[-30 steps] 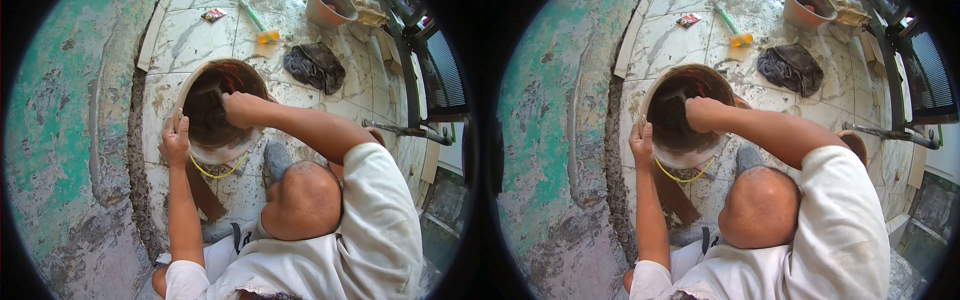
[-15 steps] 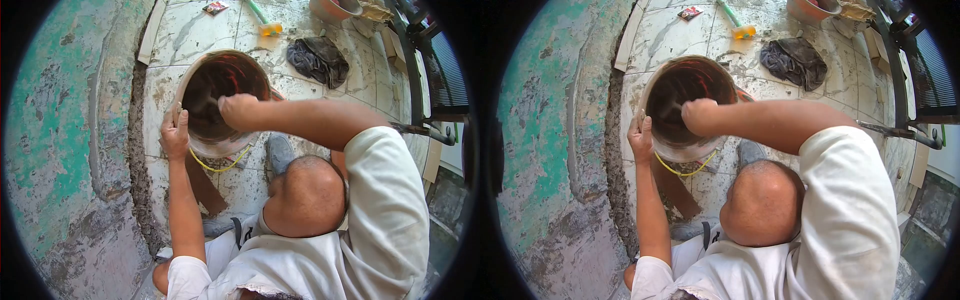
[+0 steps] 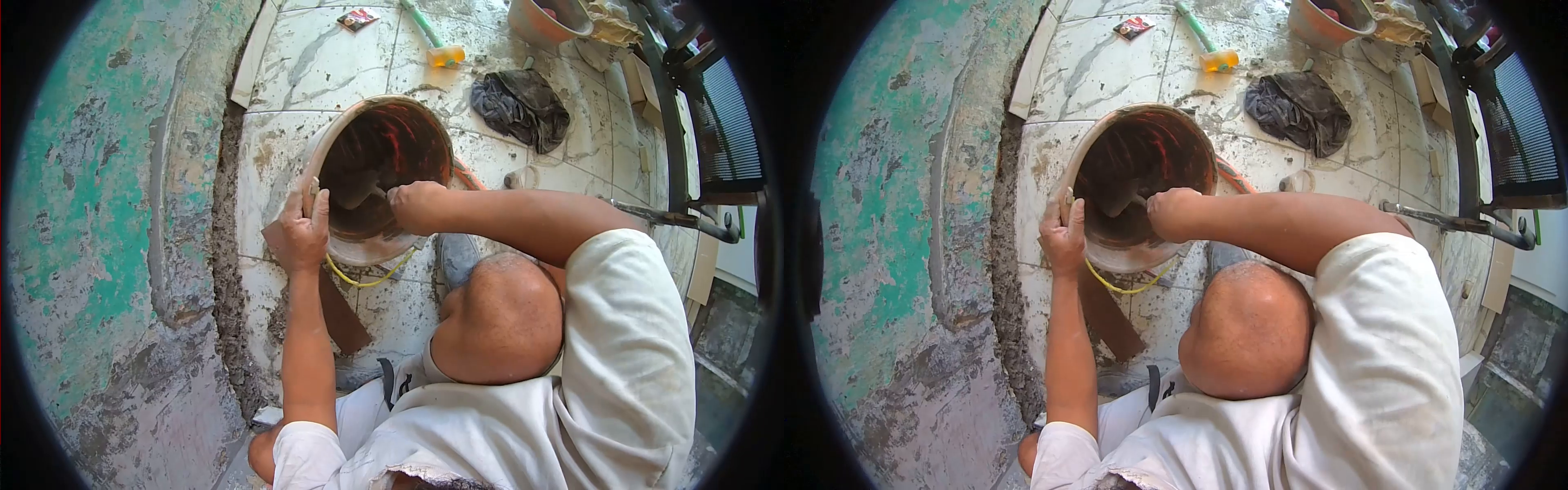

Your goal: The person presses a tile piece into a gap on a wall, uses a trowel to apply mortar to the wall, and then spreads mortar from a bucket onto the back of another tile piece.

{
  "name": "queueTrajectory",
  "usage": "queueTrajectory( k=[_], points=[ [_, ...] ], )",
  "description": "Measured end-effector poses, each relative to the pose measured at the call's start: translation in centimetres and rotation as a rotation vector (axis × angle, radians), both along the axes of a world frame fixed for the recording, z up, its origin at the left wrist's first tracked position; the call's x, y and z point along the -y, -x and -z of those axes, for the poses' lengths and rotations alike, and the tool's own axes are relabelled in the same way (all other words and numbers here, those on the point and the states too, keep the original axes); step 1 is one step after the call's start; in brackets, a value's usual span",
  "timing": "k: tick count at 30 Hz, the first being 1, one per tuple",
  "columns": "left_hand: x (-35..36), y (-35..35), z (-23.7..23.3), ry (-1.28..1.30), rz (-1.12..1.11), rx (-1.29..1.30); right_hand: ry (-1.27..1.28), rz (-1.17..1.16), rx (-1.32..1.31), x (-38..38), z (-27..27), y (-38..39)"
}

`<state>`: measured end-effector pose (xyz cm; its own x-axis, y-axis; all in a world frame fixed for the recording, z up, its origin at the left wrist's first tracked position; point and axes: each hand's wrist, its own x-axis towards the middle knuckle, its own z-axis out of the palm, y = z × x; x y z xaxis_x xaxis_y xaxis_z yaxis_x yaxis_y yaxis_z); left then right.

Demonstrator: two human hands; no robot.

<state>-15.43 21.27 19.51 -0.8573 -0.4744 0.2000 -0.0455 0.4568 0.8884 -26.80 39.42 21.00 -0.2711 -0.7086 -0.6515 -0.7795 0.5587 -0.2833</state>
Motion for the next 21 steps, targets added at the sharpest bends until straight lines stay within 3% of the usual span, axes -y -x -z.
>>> queueTrajectory(
  k=[2, 4, 6, 7, 8, 10, 11, 15, 17, 20, 21],
  points=[
    [-0.5, -0.3, 0.2, -0.029, -0.054, 0.013, -0.095, -0.34, 0.022, 0.2, 0.7, 1.7],
    [-0.7, 0.0, -0.2, -0.02, -0.046, -0.013, -0.136, -0.376, 0.025, 0.4, -1.6, 2.9],
    [-0.3, -0.5, 0.3, 0.032, 0.003, -0.004, -0.101, 0.049, 0.073, 0.8, -3.8, 3.0],
    [-0.2, -1.0, 0.7, 0.03, 0.005, 0.015, -0.065, 0.132, 0.067, 1.5, -6.6, 3.0],
    [0.0, -1.2, 1.1, -0.025, -0.007, 0.053, 0.089, 0.159, 0.039, 1.5, -4.4, 3.0],
    [0.1, -1.3, 1.6, -0.08, -0.009, 0.086, 0.125, -0.065, -0.035, -0.1, 0.3, 1.5],
    [0.2, -1.6, 1.6, -0.048, 0.01, 0.128, 0.096, 0.05, -0.016, -1.3, 2.0, -0.1],
    [-0.5, -0.8, 1.3, -0.002, 0.068, 0.058, -0.011, -0.045, 0.022, -1.3, -1.2, 1.2],
    [-0.4, -0.7, 0.9, 0.005, 0.07, 0.058, 0.173, 0.132, -0.033, -0.3, -3.3, 1.9],
    [0.7, -1.0, 1.2, -0.098, -0.013, 0.221, 0.202, 0.263, -0.024, -0.2, 0.2, 0.6],
    [0.8, -0.8, 1.6, -0.142, -0.017, 0.155, 0.172, 0.249, -0.016, -0.8, 2.8, -0.6]
  ],
)
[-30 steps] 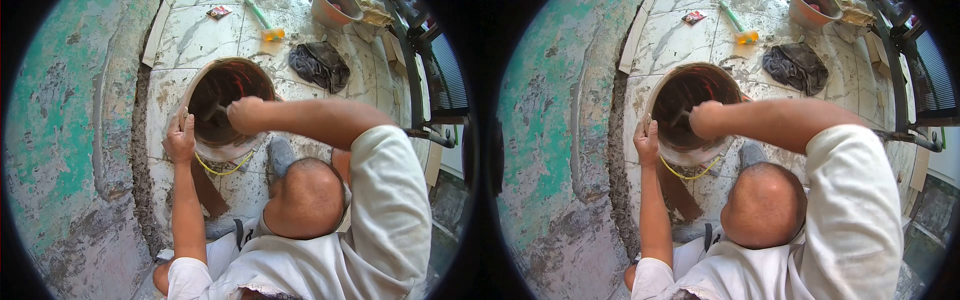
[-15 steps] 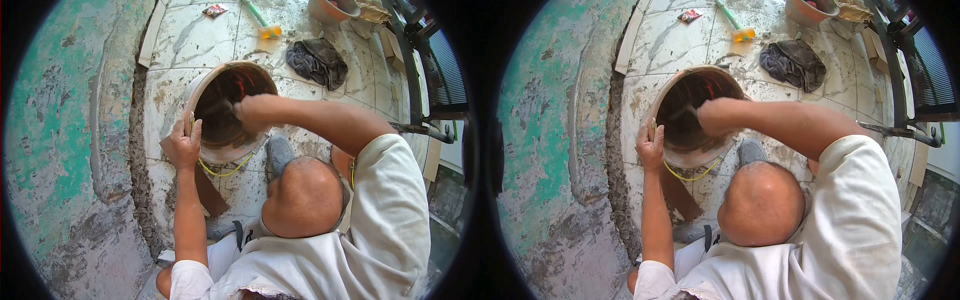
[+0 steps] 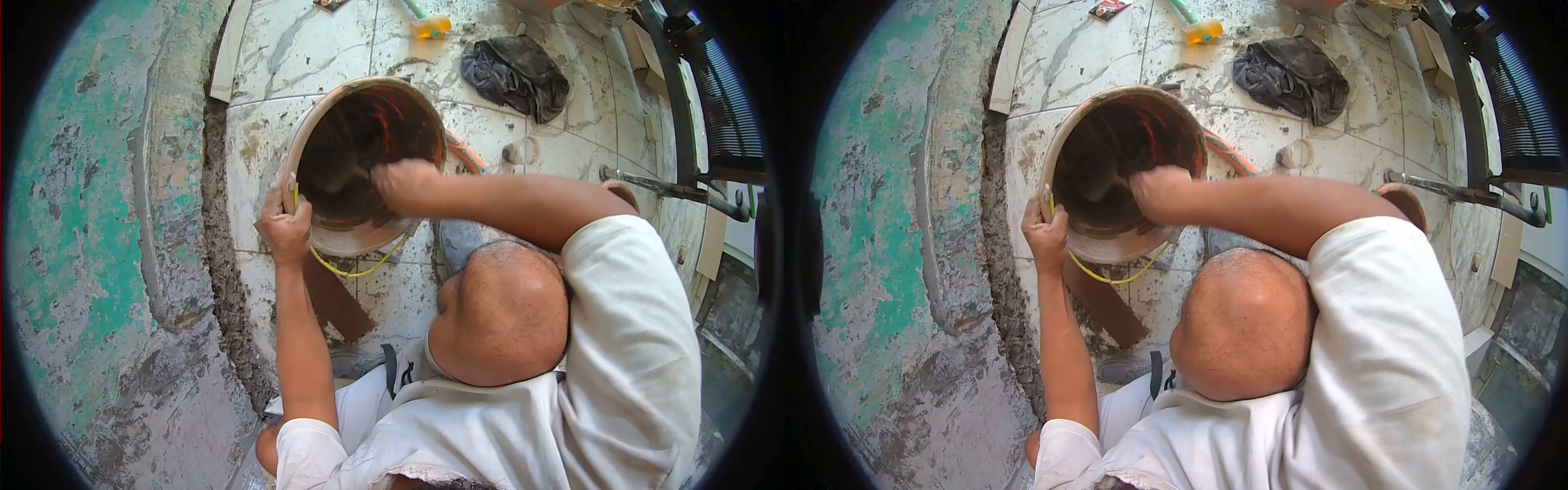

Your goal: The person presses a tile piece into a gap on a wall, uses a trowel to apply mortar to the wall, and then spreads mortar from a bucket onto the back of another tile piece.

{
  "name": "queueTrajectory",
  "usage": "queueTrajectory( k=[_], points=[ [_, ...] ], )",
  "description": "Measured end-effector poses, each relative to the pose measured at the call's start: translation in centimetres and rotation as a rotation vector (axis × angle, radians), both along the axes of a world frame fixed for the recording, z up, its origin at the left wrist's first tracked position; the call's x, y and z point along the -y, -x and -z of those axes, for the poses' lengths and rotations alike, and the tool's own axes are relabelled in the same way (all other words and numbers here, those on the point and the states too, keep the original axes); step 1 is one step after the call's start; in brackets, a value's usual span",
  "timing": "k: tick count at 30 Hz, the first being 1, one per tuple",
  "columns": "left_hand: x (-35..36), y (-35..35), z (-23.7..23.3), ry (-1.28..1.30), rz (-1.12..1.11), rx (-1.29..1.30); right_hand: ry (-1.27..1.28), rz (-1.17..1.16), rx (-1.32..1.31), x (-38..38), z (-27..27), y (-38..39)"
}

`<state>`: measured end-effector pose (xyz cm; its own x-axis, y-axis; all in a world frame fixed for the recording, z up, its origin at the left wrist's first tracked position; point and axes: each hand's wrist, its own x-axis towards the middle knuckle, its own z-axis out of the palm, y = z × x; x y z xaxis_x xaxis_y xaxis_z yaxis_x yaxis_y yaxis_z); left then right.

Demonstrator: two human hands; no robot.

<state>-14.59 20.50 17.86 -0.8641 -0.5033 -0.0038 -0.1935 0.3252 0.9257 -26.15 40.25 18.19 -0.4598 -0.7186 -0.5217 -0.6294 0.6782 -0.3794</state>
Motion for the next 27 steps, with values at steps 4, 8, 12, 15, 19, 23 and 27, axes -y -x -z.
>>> queueTrajectory(
  k=[4, 8, 12, 15, 19, 23, 27],
  points=[
    [0.7, 0.0, 1.2, 0.093, -0.038, -0.102, -0.19, -0.243, 0.091, 0.1, -2.9, 1.0],
    [0.3, 0.2, 1.4, 0.103, -0.026, -0.106, -0.029, -0.174, -0.012, 1.1, -3.2, 2.0],
    [0.4, -0.2, 0.4, 0.108, 0.017, 0.03, -0.081, -0.135, -0.034, -1.0, -0.3, 0.1],
    [-1.2, 0.6, -0.7, 0.137, 0.066, -0.127, -0.095, -0.151, -0.048, -1.3, -1.9, 0.8],
    [-1.8, 0.9, -2.1, 0.122, 0.067, -0.025, -0.015, 0.004, -0.068, -0.7, -3.5, 2.1],
    [-2.0, 0.7, -2.0, 0.091, 0.025, -0.083, -0.117, -0.158, -0.029, -3.2, -0.1, 0.1],
    [-2.7, 1.1, -2.1, 0.088, 0.102, -0.188, -0.081, -0.052, -0.05, -1.2, -4.2, 1.5]
  ],
)
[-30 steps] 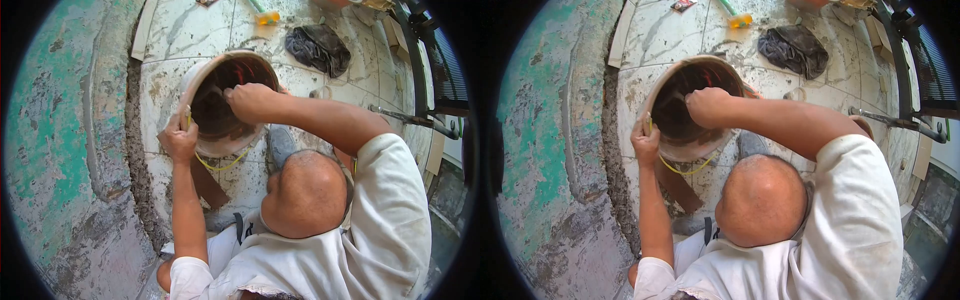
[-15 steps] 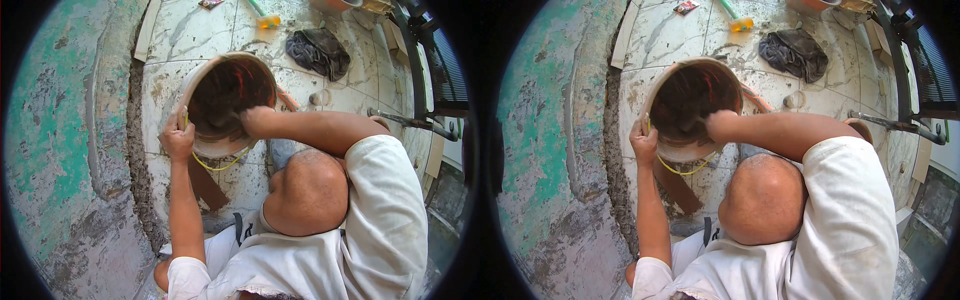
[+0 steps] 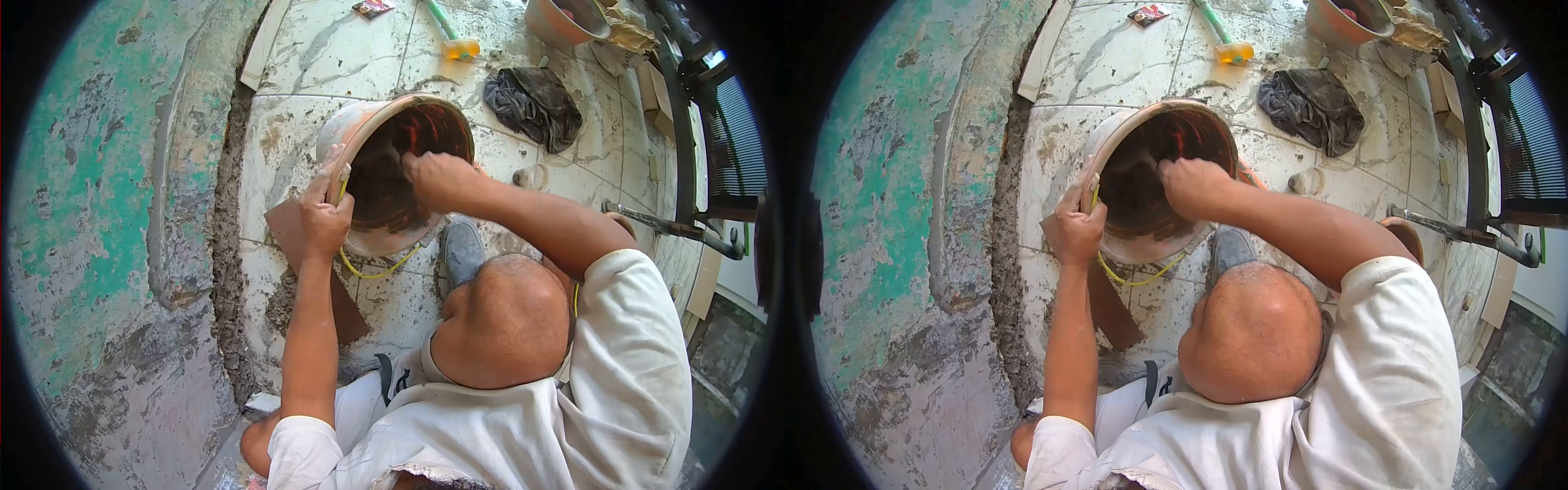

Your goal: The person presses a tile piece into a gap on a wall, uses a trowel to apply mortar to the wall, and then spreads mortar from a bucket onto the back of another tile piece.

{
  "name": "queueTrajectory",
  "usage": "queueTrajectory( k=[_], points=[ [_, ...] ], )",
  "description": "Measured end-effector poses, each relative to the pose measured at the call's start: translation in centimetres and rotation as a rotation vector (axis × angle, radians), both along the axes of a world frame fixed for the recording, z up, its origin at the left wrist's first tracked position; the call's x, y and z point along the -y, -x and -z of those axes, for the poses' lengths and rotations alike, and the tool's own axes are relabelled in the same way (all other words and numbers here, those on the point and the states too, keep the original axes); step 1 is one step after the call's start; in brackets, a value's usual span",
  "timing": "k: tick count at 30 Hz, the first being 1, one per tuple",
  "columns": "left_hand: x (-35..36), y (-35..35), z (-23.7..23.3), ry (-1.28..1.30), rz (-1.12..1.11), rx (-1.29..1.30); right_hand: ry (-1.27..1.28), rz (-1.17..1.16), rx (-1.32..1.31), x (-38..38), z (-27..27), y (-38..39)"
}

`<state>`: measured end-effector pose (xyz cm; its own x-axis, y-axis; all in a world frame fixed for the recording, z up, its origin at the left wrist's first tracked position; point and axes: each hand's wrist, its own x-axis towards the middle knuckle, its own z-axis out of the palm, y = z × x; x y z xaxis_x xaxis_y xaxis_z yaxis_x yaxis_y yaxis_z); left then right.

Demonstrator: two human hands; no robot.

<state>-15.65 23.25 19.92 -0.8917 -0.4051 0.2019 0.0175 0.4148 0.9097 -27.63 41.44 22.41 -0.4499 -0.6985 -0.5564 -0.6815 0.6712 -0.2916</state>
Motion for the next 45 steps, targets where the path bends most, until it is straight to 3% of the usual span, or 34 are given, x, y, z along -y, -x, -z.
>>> queueTrajectory(
  k=[2, 3, 5, 6, 9, 10, 12, 13, 14, 20, 22, 24, 27, 32, 34, 35, 37, 39, 42, 45],
  points=[
    [-0.2, 0.1, -0.8, -0.043, -0.05, 0.139, 0.066, 0.004, -0.067, -0.4, 1.9, -0.1],
    [-0.4, 0.2, -1.1, -0.041, -0.053, 0.125, 0.111, -0.181, -0.155, -2.1, 4.2, -1.1],
    [-0.6, -0.2, -1.9, -0.12, -0.054, 0.179, -0.053, -0.075, 0.016, -2.9, 3.9, -1.9],
    [-0.3, 0.0, -0.2, -0.039, 0.019, 0.066, -0.068, -0.015, 0.068, -2.2, 2.8, -1.7],
    [-1.3, 0.9, 0.1, 0.005, 0.055, -0.047, 0.035, 0.136, 0.01, -0.3, -0.2, -1.1],
    [-1.5, 1.0, 0.0, 0.013, 0.046, -0.041, 0.151, 0.083, -0.019, -0.8, 1.4, -0.9],
    [-1.1, 1.1, -0.3, -0.013, -0.002, -0.024, 0.147, 0.012, -0.046, -2.0, 4.5, -2.5],
    [-1.0, 1.3, -0.2, -0.008, -0.012, -0.04, 0.059, -0.148, -0.117, -2.4, 4.5, -3.6],
    [-0.9, 1.1, 0.0, -0.039, -0.017, -0.031, -0.137, -0.042, 0.089, -2.3, 4.7, -3.2],
    [-0.8, 0.7, 0.2, -0.07, 0.037, 0.014, -0.092, 0.013, 0.049, -1.7, -2.0, 0.4],
    [-1.0, 0.9, 0.1, -0.071, 0.012, 0.106, 0.065, 0.111, -0.035, -3.1, -2.6, 1.9],
    [-1.3, 1.0, 0.6, -0.043, 0.033, 0.115, 0.124, 0.082, -0.092, -3.8, -1.4, 3.0],
    [-2.1, 1.0, 0.4, 0.0, 0.063, 0.134, -0.019, 0.179, -0.137, -3.0, 0.8, 2.6],
    [-2.1, 1.0, 0.6, -0.042, 0.039, 0.084, 0.015, 0.003, -0.133, -4.8, 4.5, 0.2],
    [-1.6, 1.0, 0.5, -0.059, -0.002, 0.01, 0.063, -0.054, -0.17, -4.6, 3.2, 0.9],
    [-2.0, 0.9, 0.3, -0.201, -0.066, 0.012, 0.091, 0.047, -0.173, -4.1, 1.7, 1.7],
    [-2.5, 1.0, 0.1, -0.148, -0.083, 0.026, 0.094, 0.111, -0.202, -2.7, -1.4, 3.2],
    [-2.7, 1.2, 0.1, -0.004, -0.103, 0.029, 0.086, 0.132, -0.219, -1.7, -0.4, 3.4],
    [-2.9, 1.6, -0.3, -0.044, -0.113, -0.002, 0.003, 0.163, -0.184, 0.7, 0.3, 3.2],
    [-2.4, 1.7, 0.4, 0.063, -0.087, -0.012, 0.031, 0.126, -0.161, 1.2, 4.8, 2.3]
  ],
)
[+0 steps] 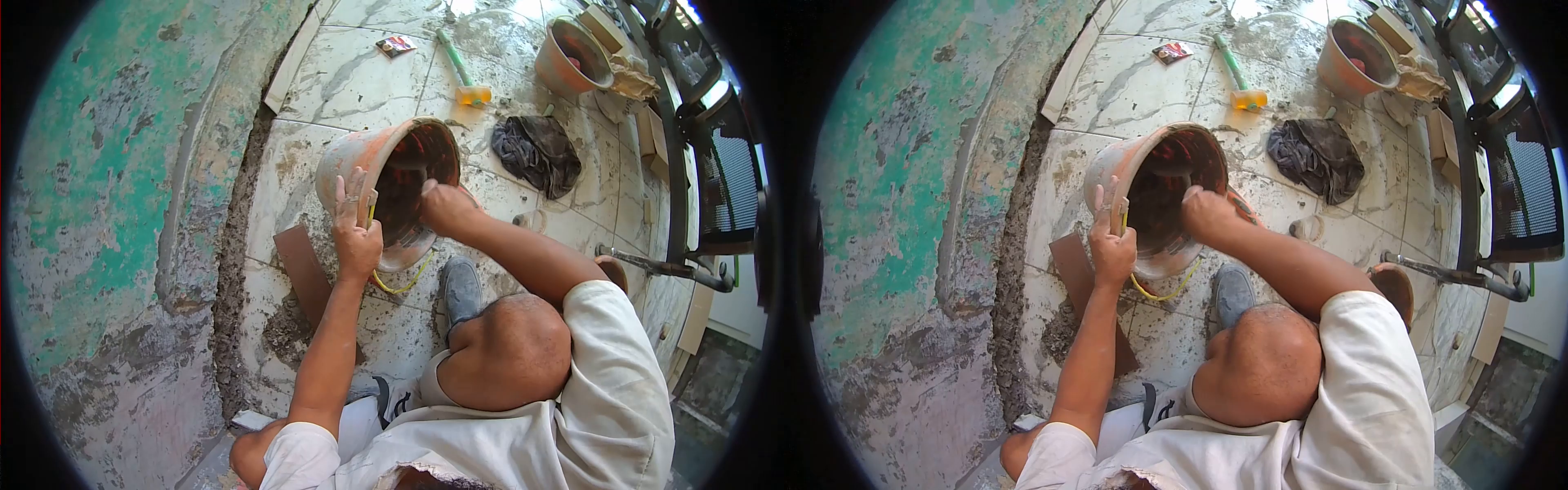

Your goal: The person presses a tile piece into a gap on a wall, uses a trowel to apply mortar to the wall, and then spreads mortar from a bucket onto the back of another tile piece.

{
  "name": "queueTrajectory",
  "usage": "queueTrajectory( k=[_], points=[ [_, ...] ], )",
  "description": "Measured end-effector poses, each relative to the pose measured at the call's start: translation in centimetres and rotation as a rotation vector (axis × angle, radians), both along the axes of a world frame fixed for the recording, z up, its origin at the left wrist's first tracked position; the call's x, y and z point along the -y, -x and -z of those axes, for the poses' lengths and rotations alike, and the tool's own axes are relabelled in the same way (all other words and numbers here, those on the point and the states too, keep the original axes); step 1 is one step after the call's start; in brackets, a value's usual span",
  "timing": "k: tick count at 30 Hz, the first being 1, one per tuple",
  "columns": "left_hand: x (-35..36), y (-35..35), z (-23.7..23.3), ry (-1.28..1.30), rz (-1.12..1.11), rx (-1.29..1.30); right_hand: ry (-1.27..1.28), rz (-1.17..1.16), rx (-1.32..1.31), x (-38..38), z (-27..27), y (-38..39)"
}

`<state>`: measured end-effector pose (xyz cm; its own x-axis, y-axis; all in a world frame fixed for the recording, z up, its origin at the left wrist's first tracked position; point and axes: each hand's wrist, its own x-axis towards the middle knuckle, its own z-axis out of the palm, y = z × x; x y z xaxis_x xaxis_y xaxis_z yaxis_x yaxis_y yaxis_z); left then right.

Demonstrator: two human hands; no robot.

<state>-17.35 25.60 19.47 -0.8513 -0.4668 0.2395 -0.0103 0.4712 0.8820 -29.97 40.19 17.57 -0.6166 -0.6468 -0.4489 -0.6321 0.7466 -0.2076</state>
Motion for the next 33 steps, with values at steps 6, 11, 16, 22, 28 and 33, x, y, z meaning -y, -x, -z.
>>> queueTrajectory(
  k=[6, 11, 16, 22, 28, 33],
  points=[
    [0.6, -0.8, 0.3, -0.103, -0.063, -0.017, -0.013, -0.113, 0.074, -0.1, -0.5, 1.8],
    [0.3, -0.3, -2.5, 0.045, -0.029, -0.104, -0.044, -0.14, -0.071, 0.8, -5.2, 4.3],
    [1.4, -0.2, -9.2, 0.208, 0.159, -0.181, 0.116, -0.28, 0.164, -1.1, -7.4, 4.5],
    [1.4, -0.7, -14.3, 0.24, 0.375, -0.29, 0.268, 0.341, 0.926, -3.2, -11.3, 2.8],
    [1.9, -0.8, -16.5, 0.258, 0.458, -0.303, 0.468, 0.454, 1.577, -5.2, -5.5, 1.0],
    [2.8, -0.2, -17.6, 0.206, 0.517, -0.347, 0.533, 0.494, 1.764, -3.7, -6.3, -0.4]
  ],
)
